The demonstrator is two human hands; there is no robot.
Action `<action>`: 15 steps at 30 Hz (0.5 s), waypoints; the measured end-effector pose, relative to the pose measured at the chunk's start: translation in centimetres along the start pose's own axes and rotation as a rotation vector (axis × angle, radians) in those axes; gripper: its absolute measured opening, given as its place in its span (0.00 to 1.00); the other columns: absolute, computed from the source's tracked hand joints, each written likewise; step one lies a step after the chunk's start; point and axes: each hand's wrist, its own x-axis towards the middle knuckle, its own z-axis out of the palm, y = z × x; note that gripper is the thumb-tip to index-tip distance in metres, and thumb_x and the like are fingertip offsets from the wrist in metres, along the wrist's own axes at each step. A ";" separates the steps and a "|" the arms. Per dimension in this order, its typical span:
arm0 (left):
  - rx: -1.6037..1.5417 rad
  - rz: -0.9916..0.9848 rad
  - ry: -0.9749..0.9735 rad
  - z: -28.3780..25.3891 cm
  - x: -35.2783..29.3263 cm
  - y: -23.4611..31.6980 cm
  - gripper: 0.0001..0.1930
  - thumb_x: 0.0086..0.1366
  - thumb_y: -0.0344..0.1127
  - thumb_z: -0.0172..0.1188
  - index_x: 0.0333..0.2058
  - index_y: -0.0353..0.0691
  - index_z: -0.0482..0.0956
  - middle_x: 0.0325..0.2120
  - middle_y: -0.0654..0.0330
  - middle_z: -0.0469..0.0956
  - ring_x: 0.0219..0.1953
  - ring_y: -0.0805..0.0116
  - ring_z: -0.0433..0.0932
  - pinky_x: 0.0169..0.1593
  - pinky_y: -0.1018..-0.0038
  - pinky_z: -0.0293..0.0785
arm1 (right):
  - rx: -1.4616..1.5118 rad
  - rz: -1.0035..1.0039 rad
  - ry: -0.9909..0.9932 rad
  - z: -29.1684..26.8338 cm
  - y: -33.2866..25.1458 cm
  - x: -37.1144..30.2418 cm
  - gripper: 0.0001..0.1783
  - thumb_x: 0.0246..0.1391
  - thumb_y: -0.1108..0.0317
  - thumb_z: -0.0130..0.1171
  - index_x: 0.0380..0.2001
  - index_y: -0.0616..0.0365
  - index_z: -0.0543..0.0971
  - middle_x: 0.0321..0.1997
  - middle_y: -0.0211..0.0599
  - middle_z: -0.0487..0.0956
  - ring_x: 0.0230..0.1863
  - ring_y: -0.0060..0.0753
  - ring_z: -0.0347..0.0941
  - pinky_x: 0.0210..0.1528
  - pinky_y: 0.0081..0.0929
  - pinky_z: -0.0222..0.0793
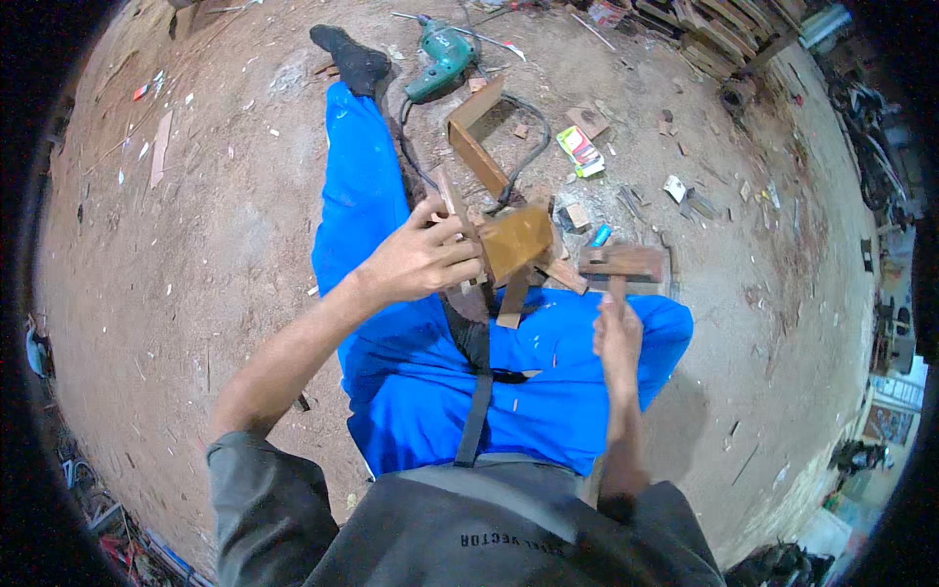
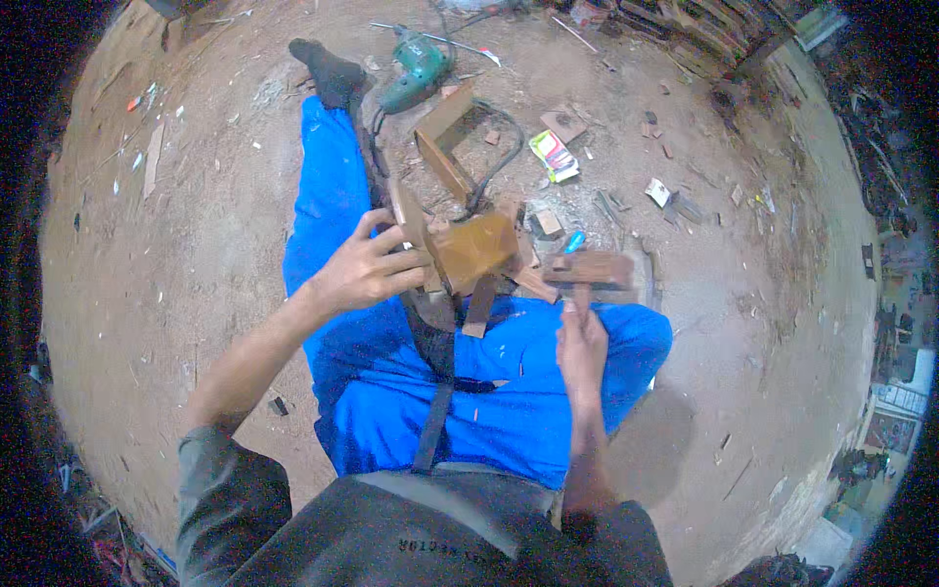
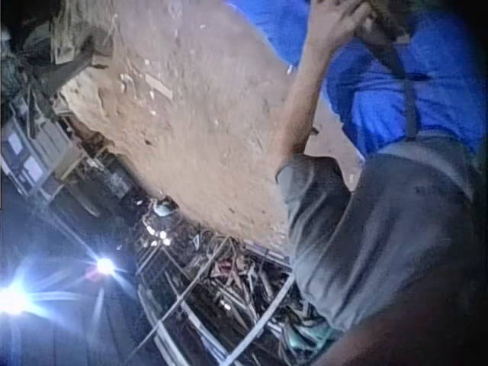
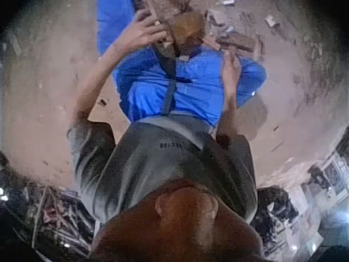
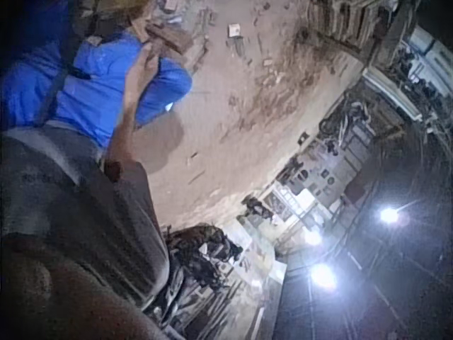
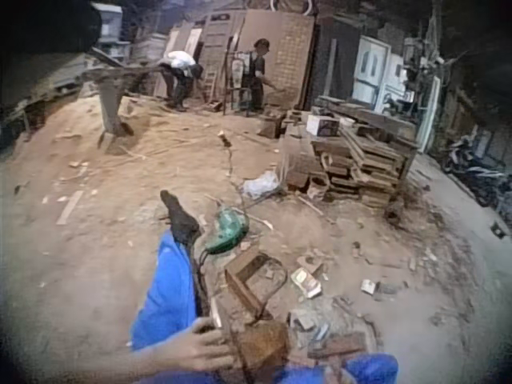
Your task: The person assembles a small wooden box by hand using a wooden mallet to tap pieces into place and fits different wooden panels together while sitting on the floor.
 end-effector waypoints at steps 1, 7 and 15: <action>-0.039 -0.027 0.011 1.2 0.1 0.4 0.10 0.53 0.38 0.60 0.36 0.49 0.80 0.37 0.70 0.78 0.49 0.67 0.74 0.57 0.58 0.66 | -0.011 -0.016 -0.003 0.4 1.2 0.0 0.19 0.68 0.52 0.55 0.27 0.54 0.71 0.19 0.23 0.68 0.16 0.15 0.63 0.15 0.20 0.57; -0.129 -0.119 -0.031 5.8 -0.3 1.9 0.17 0.44 0.36 0.67 0.37 0.47 0.82 0.41 0.69 0.81 0.50 0.65 0.75 0.55 0.59 0.68 | 0.175 0.000 0.044 1.3 5.2 -0.1 0.14 0.67 0.59 0.57 0.30 0.56 0.71 0.19 0.26 0.69 0.17 0.19 0.66 0.17 0.22 0.59; -0.312 -0.560 0.176 7.5 4.0 1.3 0.25 0.44 0.28 0.74 0.45 0.45 0.83 0.46 0.62 0.83 0.49 0.57 0.78 0.53 0.63 0.75 | 0.846 -0.027 -0.277 -0.3 3.3 1.5 0.31 0.70 0.48 0.49 0.66 0.57 0.65 0.42 0.37 0.75 0.30 0.30 0.74 0.28 0.25 0.69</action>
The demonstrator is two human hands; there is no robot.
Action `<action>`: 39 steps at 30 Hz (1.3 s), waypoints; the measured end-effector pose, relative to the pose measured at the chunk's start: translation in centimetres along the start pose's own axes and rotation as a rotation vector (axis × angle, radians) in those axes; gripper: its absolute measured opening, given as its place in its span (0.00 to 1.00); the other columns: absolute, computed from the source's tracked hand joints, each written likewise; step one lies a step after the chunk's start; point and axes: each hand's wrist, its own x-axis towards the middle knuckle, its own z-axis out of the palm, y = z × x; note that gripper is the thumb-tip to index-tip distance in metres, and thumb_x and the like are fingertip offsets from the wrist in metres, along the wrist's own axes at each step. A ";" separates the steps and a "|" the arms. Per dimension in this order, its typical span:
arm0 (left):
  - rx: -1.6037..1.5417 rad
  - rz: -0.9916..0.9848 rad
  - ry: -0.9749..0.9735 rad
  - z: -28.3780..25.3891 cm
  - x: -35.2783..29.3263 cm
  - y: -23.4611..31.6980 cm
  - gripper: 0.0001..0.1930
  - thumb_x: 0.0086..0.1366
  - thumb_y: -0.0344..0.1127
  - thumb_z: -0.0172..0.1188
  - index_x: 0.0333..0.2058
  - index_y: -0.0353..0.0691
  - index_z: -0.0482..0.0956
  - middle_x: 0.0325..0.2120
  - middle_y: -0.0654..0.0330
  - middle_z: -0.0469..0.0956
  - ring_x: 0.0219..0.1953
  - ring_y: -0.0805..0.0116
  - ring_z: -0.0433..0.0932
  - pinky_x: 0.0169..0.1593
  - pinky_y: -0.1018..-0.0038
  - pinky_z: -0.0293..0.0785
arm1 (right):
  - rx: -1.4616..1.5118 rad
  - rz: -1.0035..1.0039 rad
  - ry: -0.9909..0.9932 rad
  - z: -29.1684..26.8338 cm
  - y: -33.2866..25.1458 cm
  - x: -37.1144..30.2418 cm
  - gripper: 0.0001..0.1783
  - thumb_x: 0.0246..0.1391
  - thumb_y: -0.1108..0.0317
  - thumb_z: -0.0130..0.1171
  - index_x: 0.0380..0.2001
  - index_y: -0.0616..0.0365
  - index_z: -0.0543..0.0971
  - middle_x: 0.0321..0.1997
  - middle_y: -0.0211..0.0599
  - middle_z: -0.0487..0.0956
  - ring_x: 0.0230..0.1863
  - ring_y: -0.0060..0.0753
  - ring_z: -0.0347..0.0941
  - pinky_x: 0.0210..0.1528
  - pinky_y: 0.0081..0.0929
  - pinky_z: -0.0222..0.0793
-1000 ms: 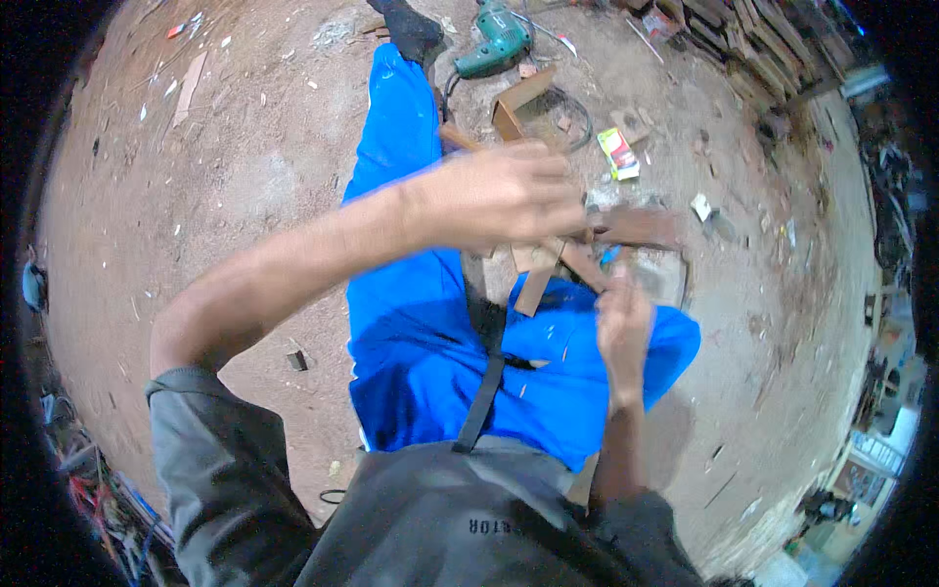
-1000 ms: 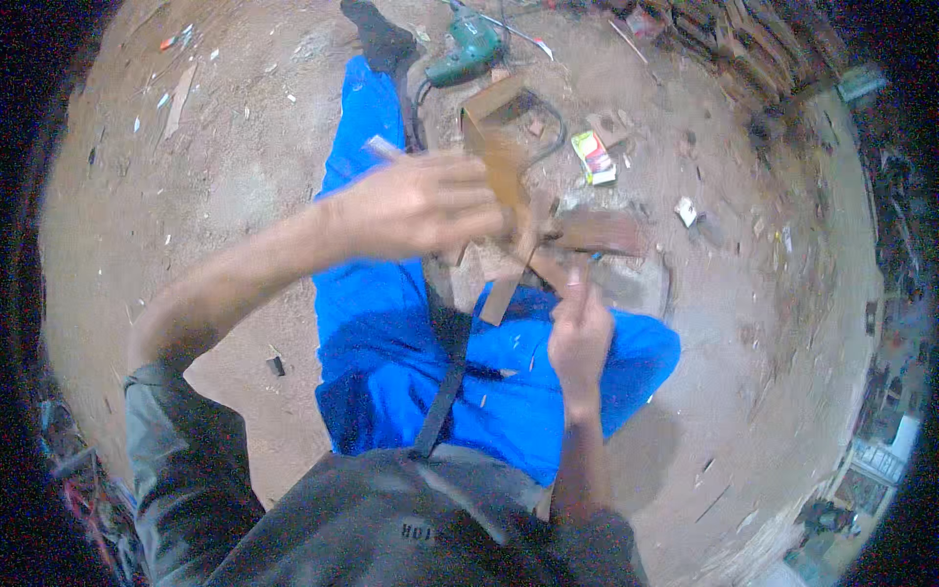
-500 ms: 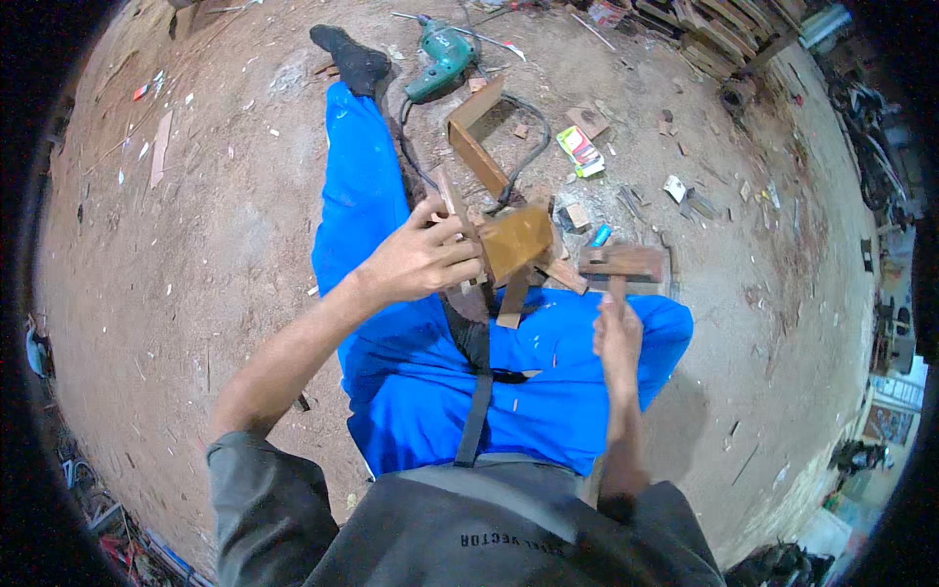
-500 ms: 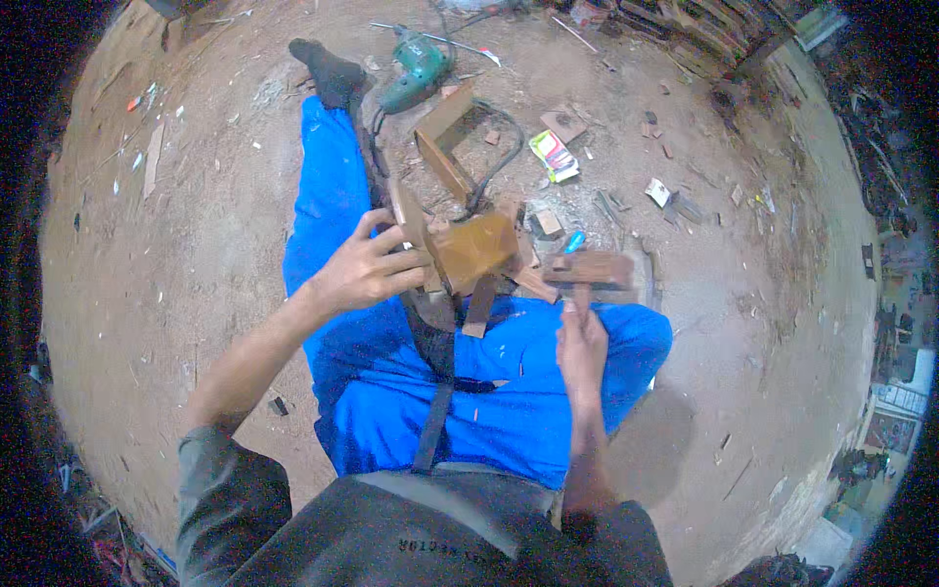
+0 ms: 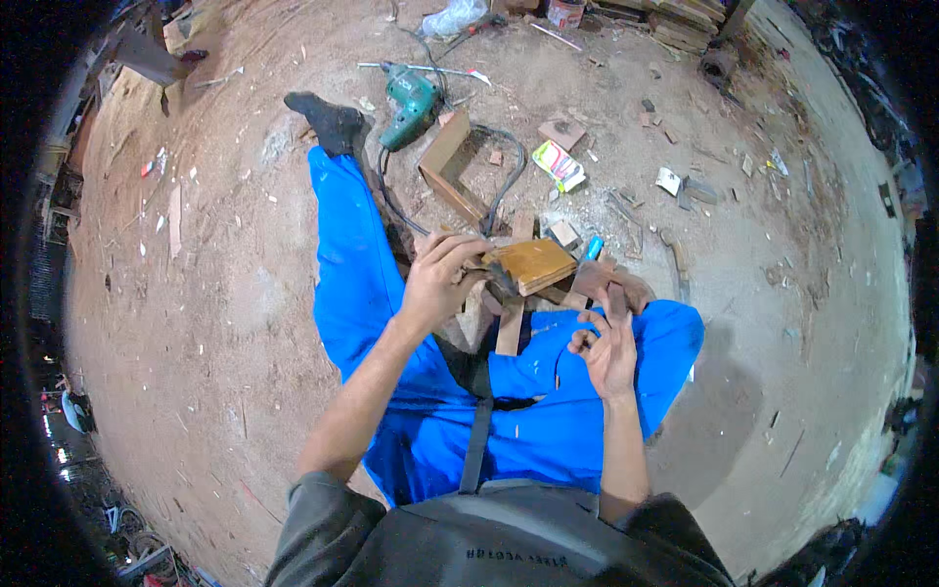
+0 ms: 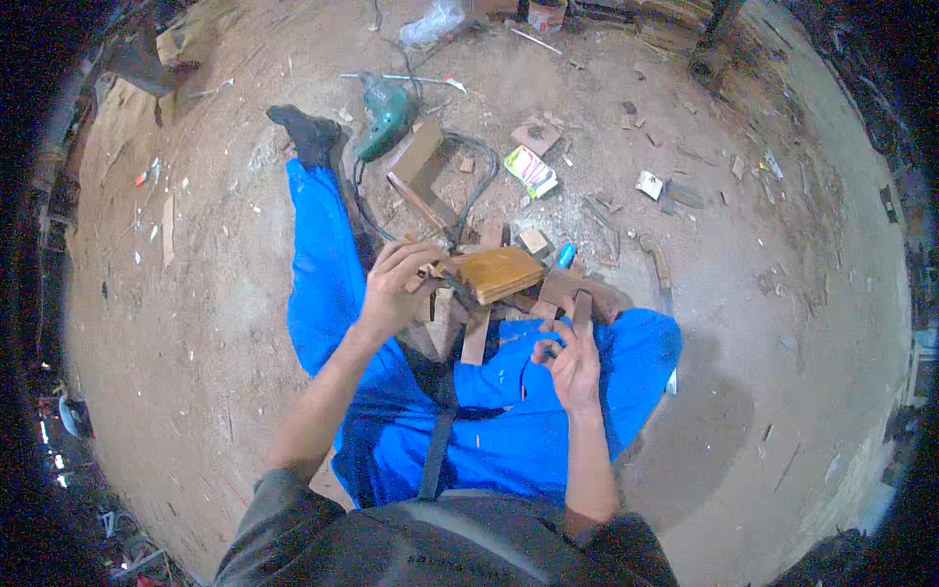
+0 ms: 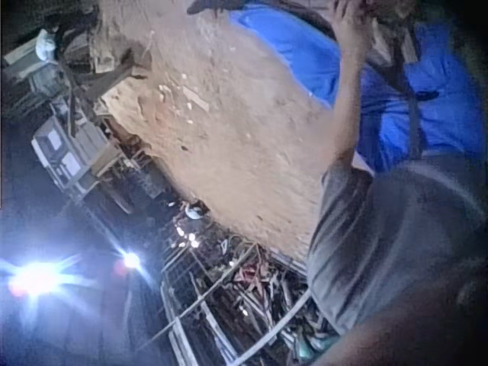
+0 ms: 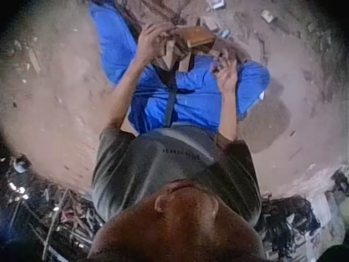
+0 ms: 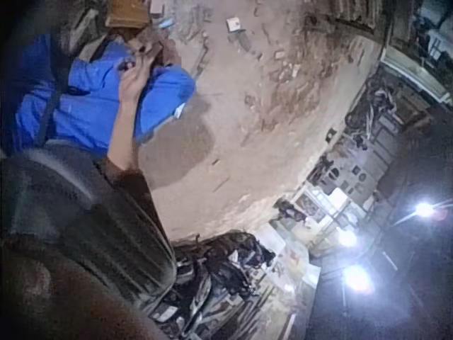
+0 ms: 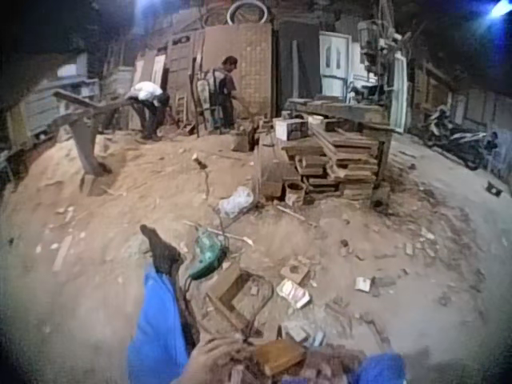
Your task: The person assembles a small wooden box by hand using a wooden mallet to tap pieces into place and fits different wooden panels together while sitting on the floor.
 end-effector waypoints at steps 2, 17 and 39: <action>-0.081 -0.191 0.088 1.2 0.8 1.5 0.29 0.49 0.29 0.77 0.52 0.43 0.78 0.52 0.55 0.78 0.53 0.55 0.77 0.55 0.64 0.77 | 0.046 -0.056 -0.220 -0.4 -0.2 0.3 0.37 0.69 0.53 0.54 0.74 0.52 0.54 0.55 0.39 0.73 0.43 0.35 0.76 0.40 0.29 0.74; -0.516 -0.582 0.122 5.2 -3.7 5.3 0.50 0.53 0.40 0.77 0.67 0.34 0.53 0.63 0.43 0.55 0.67 0.48 0.58 0.66 0.56 0.63 | -1.253 -0.395 -0.194 2.6 2.8 5.7 0.40 0.41 0.78 0.71 0.60 0.54 0.70 0.63 0.47 0.64 0.60 0.56 0.69 0.61 0.43 0.70; -0.823 -0.964 0.214 4.2 -0.3 5.3 0.46 0.52 0.25 0.65 0.67 0.38 0.48 0.49 0.52 0.69 0.52 0.62 0.73 0.54 0.67 0.74 | -1.595 -0.632 -0.505 6.2 -0.6 6.3 0.45 0.37 0.76 0.69 0.64 0.48 0.70 0.69 0.45 0.63 0.66 0.56 0.62 0.67 0.60 0.58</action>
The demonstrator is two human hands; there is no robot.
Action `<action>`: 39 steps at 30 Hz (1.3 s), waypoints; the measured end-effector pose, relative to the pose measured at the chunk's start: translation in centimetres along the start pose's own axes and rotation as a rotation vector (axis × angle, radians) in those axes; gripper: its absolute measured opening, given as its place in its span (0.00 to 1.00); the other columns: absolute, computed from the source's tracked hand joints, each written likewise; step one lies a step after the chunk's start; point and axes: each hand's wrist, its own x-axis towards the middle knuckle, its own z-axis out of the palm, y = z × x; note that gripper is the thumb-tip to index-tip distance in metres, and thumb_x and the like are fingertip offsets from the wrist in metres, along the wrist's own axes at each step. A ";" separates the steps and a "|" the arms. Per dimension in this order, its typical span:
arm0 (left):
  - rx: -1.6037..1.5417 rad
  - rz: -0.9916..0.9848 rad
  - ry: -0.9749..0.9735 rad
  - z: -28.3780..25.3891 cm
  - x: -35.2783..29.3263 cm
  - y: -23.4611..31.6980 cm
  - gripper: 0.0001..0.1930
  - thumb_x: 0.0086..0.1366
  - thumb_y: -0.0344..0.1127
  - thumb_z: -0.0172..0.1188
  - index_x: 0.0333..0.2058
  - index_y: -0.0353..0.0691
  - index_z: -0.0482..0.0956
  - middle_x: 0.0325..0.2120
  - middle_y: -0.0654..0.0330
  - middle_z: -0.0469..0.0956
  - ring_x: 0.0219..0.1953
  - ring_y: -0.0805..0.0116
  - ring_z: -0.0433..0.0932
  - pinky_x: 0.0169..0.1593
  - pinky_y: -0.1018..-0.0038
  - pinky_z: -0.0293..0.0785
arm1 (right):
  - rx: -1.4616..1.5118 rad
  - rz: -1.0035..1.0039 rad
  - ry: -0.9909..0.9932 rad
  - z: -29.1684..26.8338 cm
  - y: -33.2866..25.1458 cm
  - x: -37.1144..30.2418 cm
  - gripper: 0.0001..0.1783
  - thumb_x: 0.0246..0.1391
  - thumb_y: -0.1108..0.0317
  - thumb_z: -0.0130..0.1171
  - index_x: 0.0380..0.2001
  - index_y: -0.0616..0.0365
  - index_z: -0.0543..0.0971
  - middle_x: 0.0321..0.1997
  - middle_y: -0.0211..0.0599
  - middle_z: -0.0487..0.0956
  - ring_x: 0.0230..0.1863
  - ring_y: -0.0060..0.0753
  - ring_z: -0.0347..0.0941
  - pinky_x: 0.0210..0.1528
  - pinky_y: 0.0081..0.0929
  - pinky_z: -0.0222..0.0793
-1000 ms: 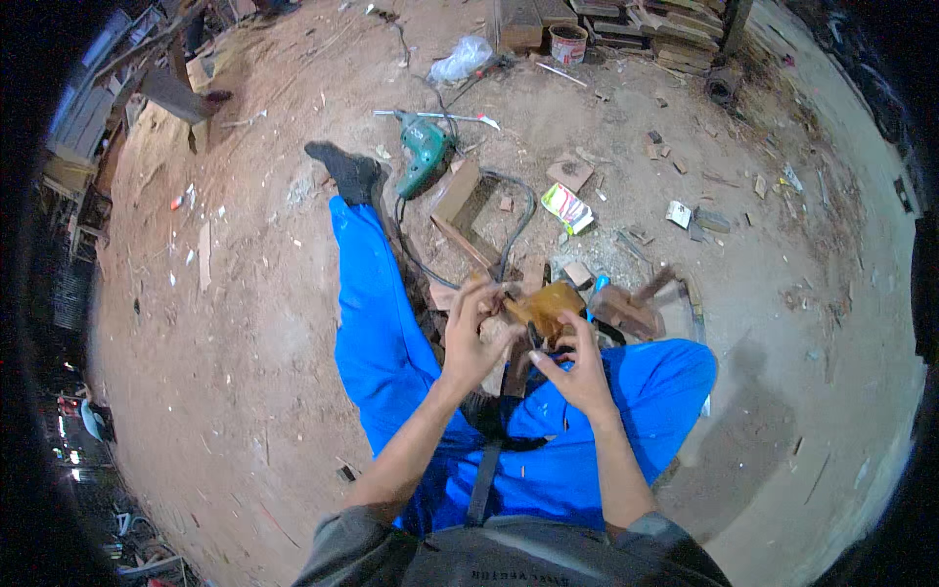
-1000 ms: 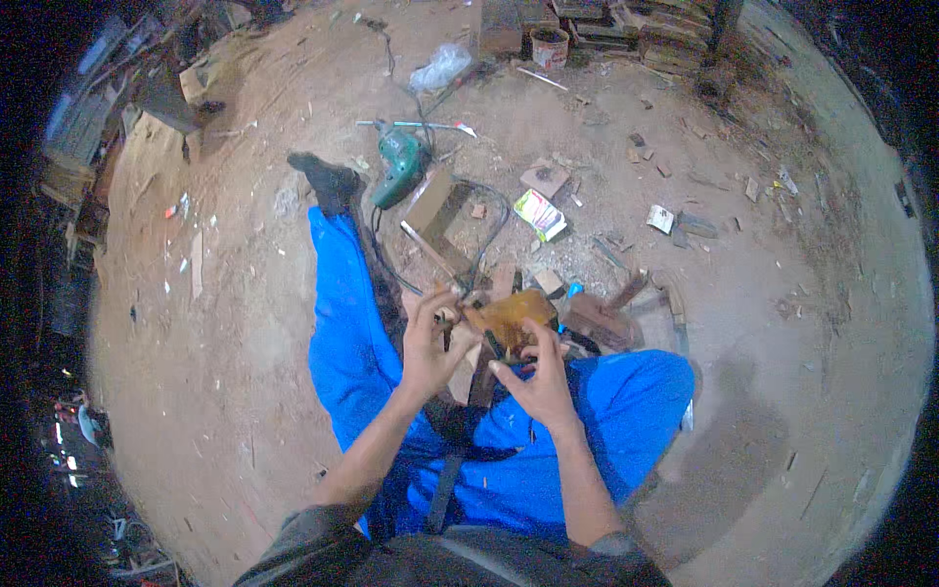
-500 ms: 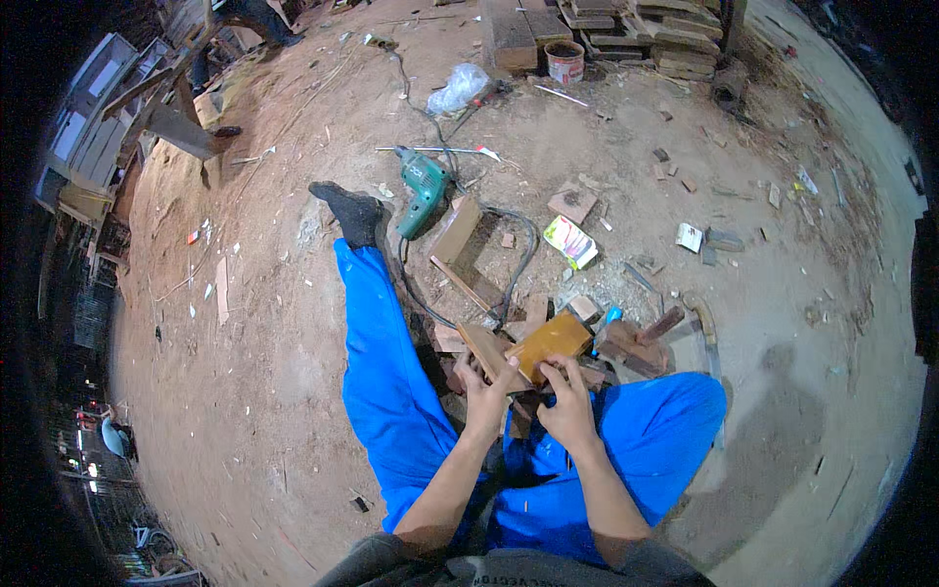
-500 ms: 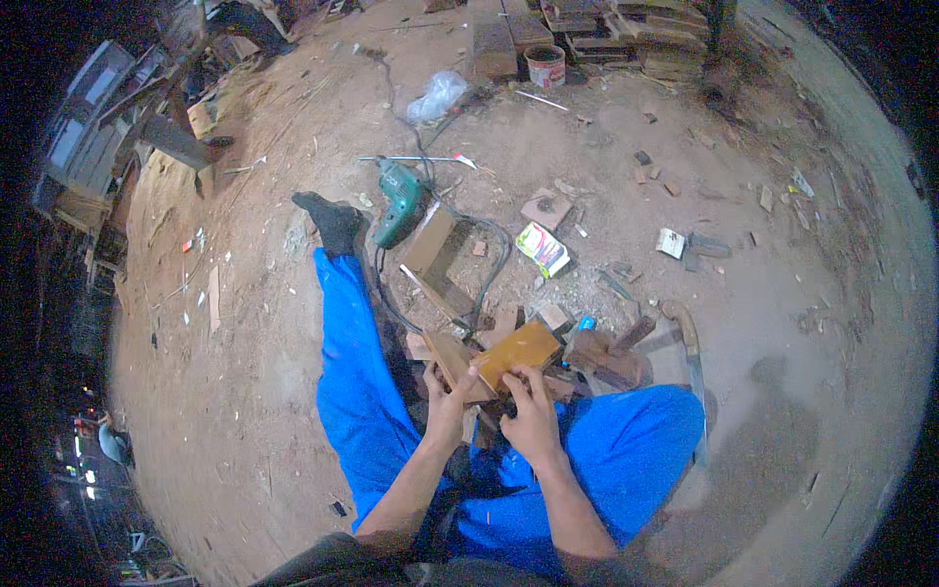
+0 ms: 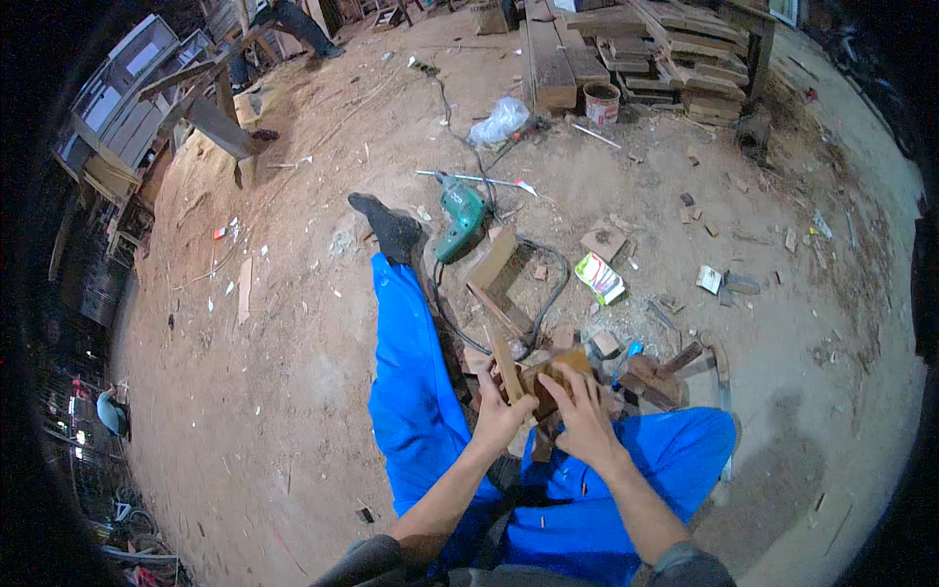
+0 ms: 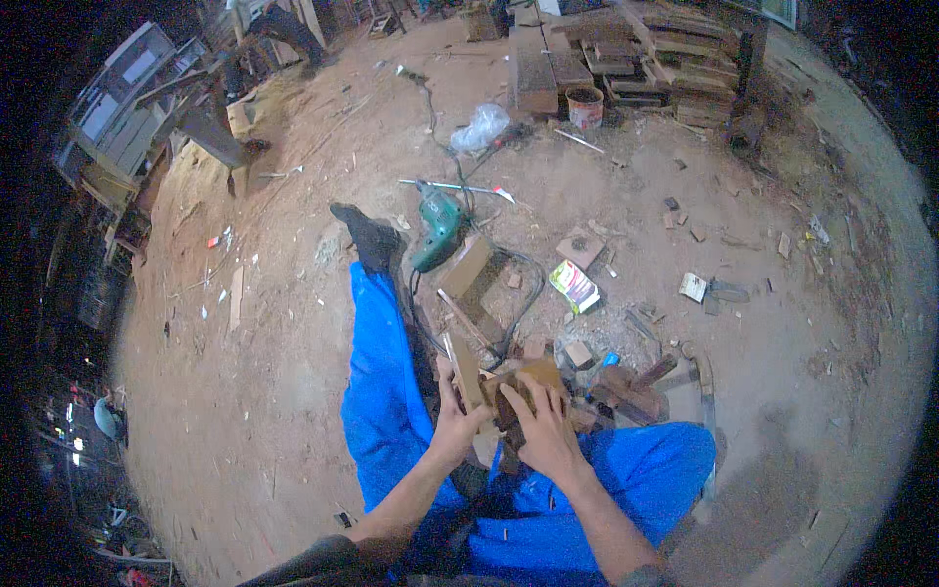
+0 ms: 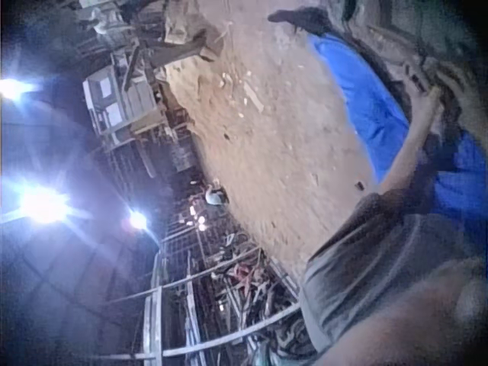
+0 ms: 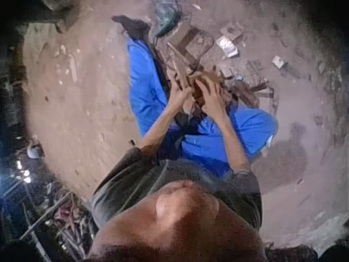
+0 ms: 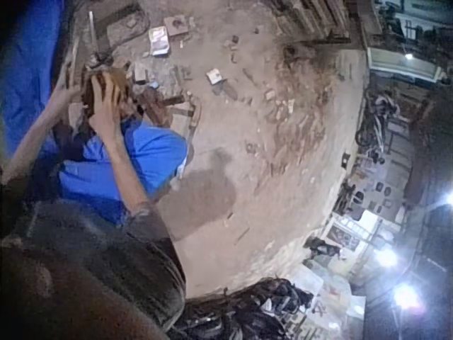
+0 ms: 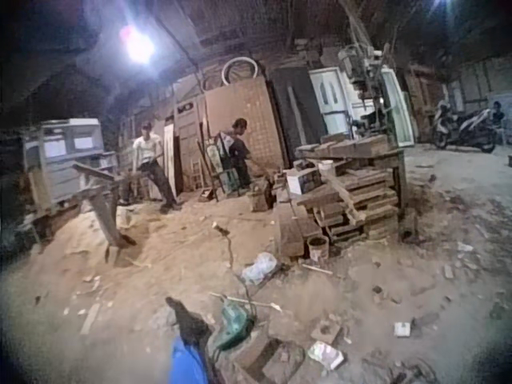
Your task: The person assembles a small wooden box by hand using a wooden mallet to tap pieces into place and fits different wooden panels together while sitting on the floor.
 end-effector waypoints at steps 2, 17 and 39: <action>-0.008 0.113 -0.092 -0.7 -0.5 1.7 0.49 0.51 0.25 0.65 0.68 0.40 0.46 0.53 0.52 0.68 0.56 0.61 0.72 0.58 0.65 0.73 | -0.010 -0.032 -0.073 0.2 0.6 1.1 0.56 0.35 0.73 0.70 0.71 0.50 0.57 0.73 0.51 0.55 0.71 0.63 0.51 0.72 0.61 0.46; 0.076 0.283 0.106 -0.1 -2.0 2.9 0.43 0.55 0.27 0.67 0.68 0.37 0.54 0.55 0.51 0.70 0.53 0.62 0.74 0.57 0.65 0.73 | 0.166 -0.152 0.090 3.7 2.9 1.3 0.55 0.27 0.58 0.78 0.61 0.61 0.64 0.57 0.51 0.71 0.61 0.57 0.65 0.64 0.51 0.57; -0.381 -0.143 0.021 0.0 3.0 4.3 0.23 0.72 0.54 0.56 0.48 0.38 0.77 0.40 0.59 0.82 0.41 0.63 0.82 0.46 0.63 0.80 | 0.408 -0.242 -0.040 2.8 1.2 1.7 0.41 0.41 0.56 0.69 0.59 0.61 0.70 0.56 0.56 0.74 0.62 0.61 0.67 0.67 0.49 0.59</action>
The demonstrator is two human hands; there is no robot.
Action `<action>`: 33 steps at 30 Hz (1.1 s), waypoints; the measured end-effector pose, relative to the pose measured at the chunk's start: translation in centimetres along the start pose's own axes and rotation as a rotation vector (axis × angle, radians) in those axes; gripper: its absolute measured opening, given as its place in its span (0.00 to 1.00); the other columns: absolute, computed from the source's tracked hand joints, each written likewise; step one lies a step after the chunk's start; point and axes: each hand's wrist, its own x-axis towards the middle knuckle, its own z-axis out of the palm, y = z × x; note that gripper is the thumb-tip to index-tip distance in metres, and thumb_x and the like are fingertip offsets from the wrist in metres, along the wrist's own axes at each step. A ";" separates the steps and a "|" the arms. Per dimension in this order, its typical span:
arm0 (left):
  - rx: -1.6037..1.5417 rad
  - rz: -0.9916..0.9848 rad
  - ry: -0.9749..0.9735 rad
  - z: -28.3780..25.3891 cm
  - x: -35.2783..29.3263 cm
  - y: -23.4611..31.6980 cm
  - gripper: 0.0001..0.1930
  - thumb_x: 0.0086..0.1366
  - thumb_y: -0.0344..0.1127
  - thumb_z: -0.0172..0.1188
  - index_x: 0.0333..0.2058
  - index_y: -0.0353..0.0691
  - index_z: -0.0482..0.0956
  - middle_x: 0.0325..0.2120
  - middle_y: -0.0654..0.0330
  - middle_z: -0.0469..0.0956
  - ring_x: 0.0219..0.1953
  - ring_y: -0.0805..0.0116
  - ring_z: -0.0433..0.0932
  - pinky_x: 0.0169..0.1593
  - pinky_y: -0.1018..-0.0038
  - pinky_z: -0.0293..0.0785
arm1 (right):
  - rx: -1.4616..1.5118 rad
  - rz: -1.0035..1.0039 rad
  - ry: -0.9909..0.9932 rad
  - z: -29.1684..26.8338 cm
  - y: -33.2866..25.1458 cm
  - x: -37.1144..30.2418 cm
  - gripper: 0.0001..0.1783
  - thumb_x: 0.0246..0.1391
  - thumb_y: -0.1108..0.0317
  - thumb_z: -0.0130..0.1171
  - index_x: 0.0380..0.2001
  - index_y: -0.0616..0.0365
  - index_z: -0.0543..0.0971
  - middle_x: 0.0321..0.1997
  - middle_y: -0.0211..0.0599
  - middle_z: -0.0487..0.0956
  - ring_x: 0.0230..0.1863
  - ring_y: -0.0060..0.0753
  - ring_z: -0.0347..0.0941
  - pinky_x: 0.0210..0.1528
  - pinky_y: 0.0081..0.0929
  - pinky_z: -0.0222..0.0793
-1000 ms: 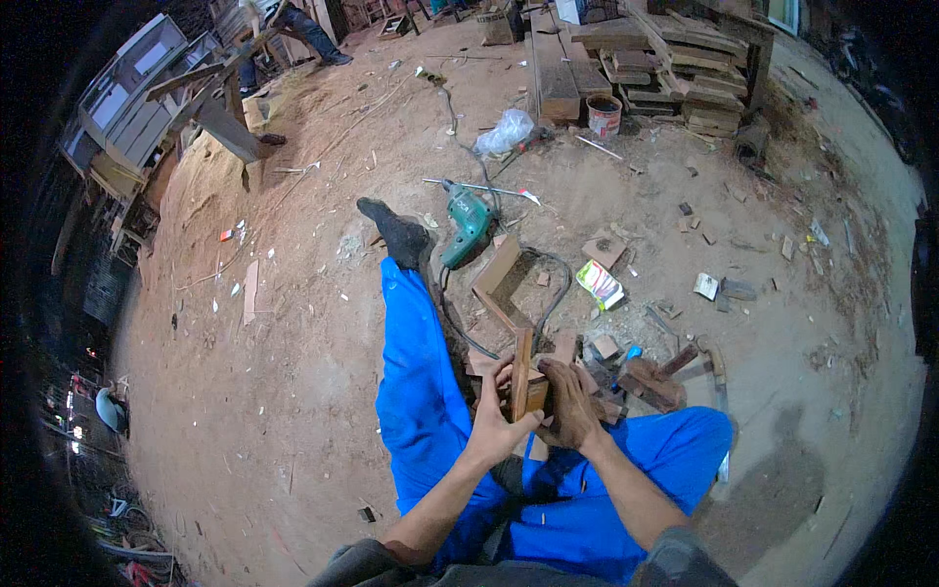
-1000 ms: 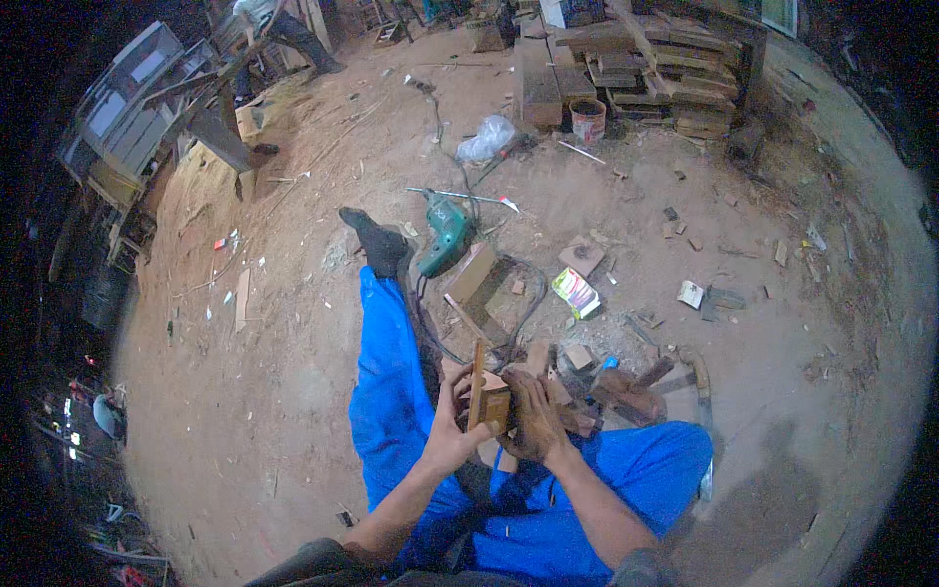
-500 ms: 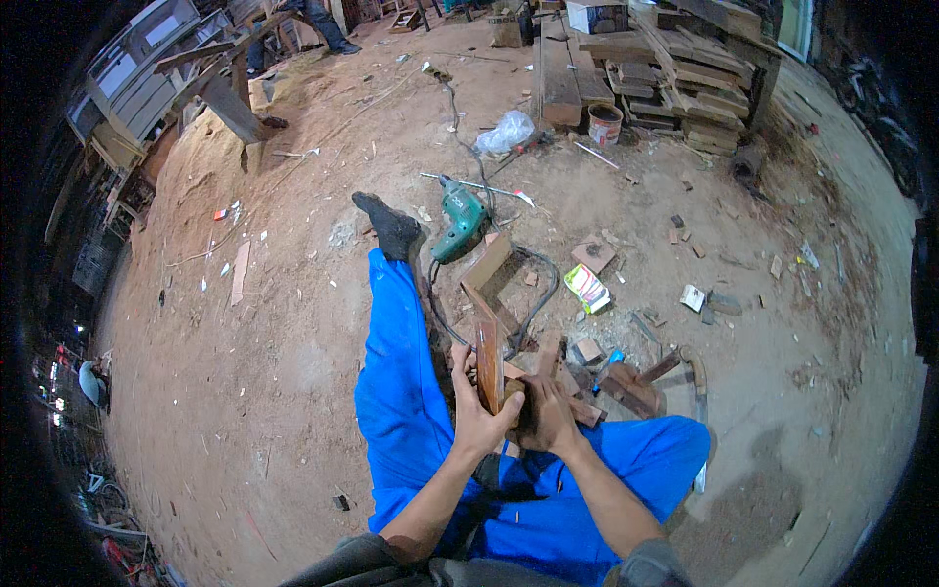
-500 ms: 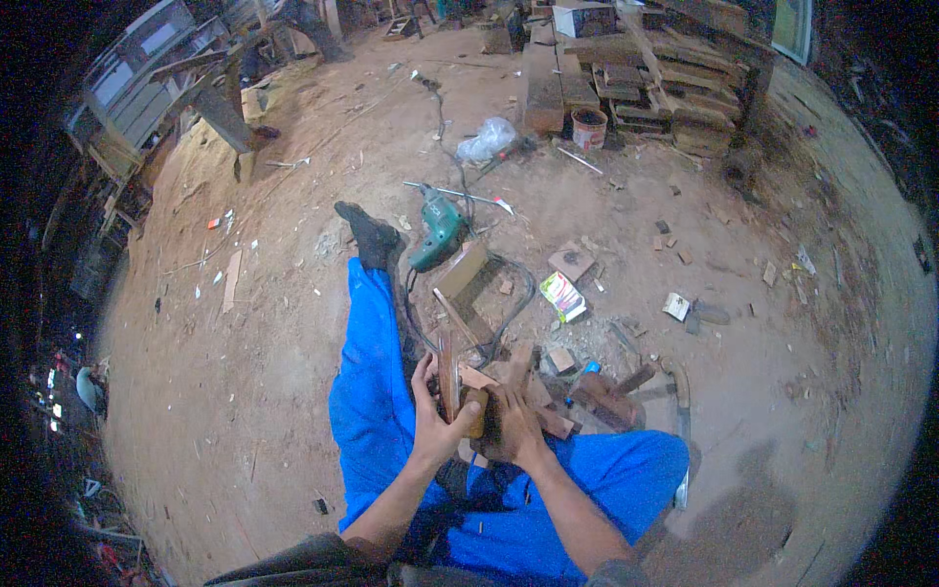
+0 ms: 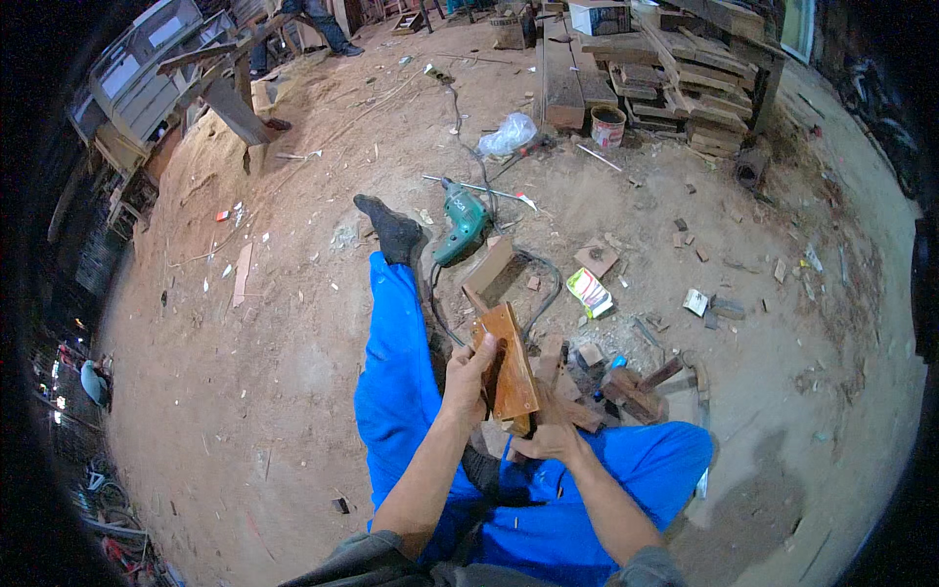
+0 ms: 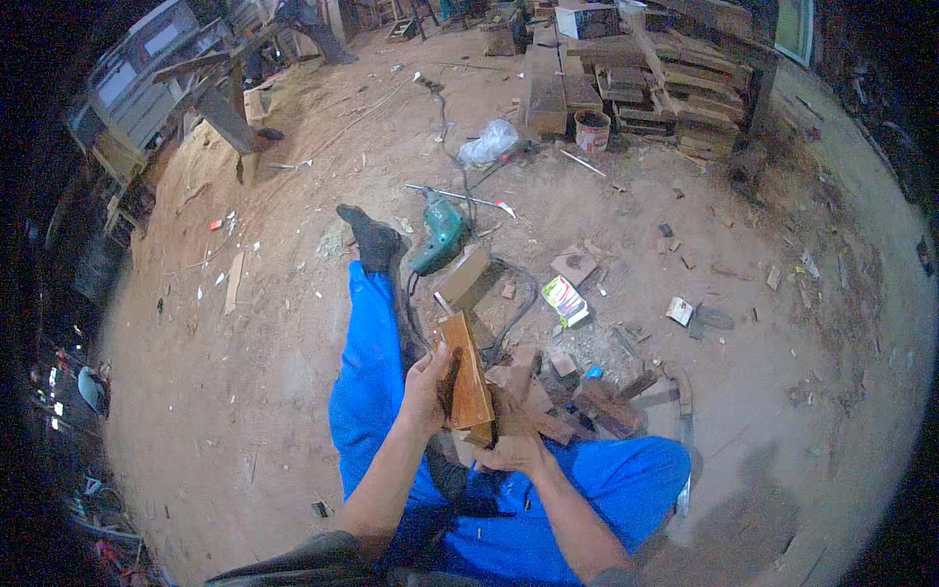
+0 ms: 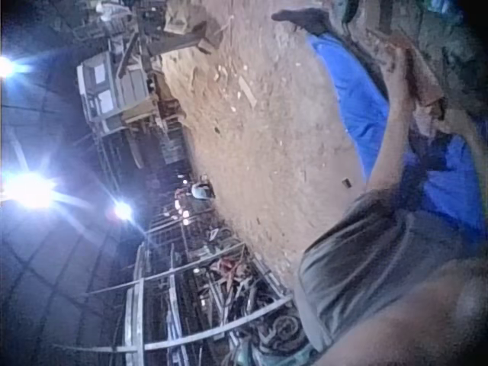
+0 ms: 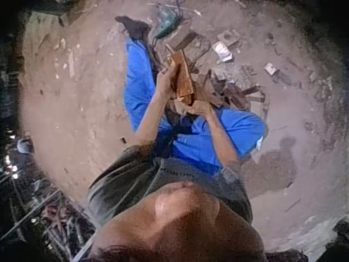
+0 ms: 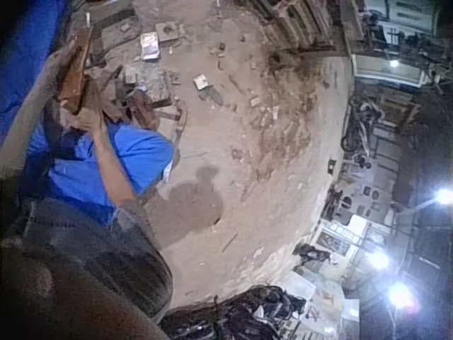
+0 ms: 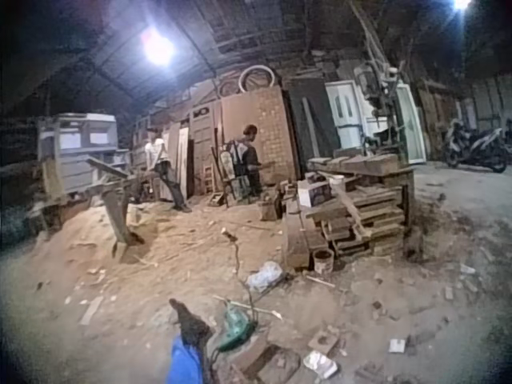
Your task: The person assembles a small wooden box by hand using a wooden mallet to tap pieces into place and fits different wooden panels together while sitting on the floor.
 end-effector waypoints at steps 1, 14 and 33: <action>-0.107 0.003 -0.026 -0.1 0.3 0.0 0.20 0.70 0.49 0.61 0.47 0.38 0.78 0.39 0.60 0.82 0.39 0.67 0.83 0.44 0.67 0.80 | 0.080 0.016 0.076 0.3 0.0 -0.1 0.43 0.41 0.56 0.69 0.60 0.62 0.68 0.57 0.57 0.73 0.63 0.61 0.65 0.68 0.50 0.58; -0.214 -0.046 -0.050 -0.5 0.8 -0.4 0.22 0.65 0.36 0.67 0.56 0.41 0.72 0.48 0.59 0.79 0.49 0.62 0.80 0.55 0.60 0.78 | 0.315 0.152 0.176 3.8 3.7 -1.5 0.41 0.45 0.63 0.65 0.63 0.63 0.65 0.57 0.55 0.75 0.60 0.59 0.71 0.64 0.45 0.66; 0.023 0.272 -0.173 2.3 -1.7 -0.5 0.19 0.64 0.28 0.67 0.52 0.35 0.74 0.46 0.56 0.82 0.47 0.64 0.83 0.51 0.62 0.81 | 0.414 0.144 0.060 2.4 3.4 -1.3 0.41 0.42 0.57 0.62 0.62 0.59 0.70 0.64 0.50 0.72 0.68 0.54 0.64 0.70 0.45 0.58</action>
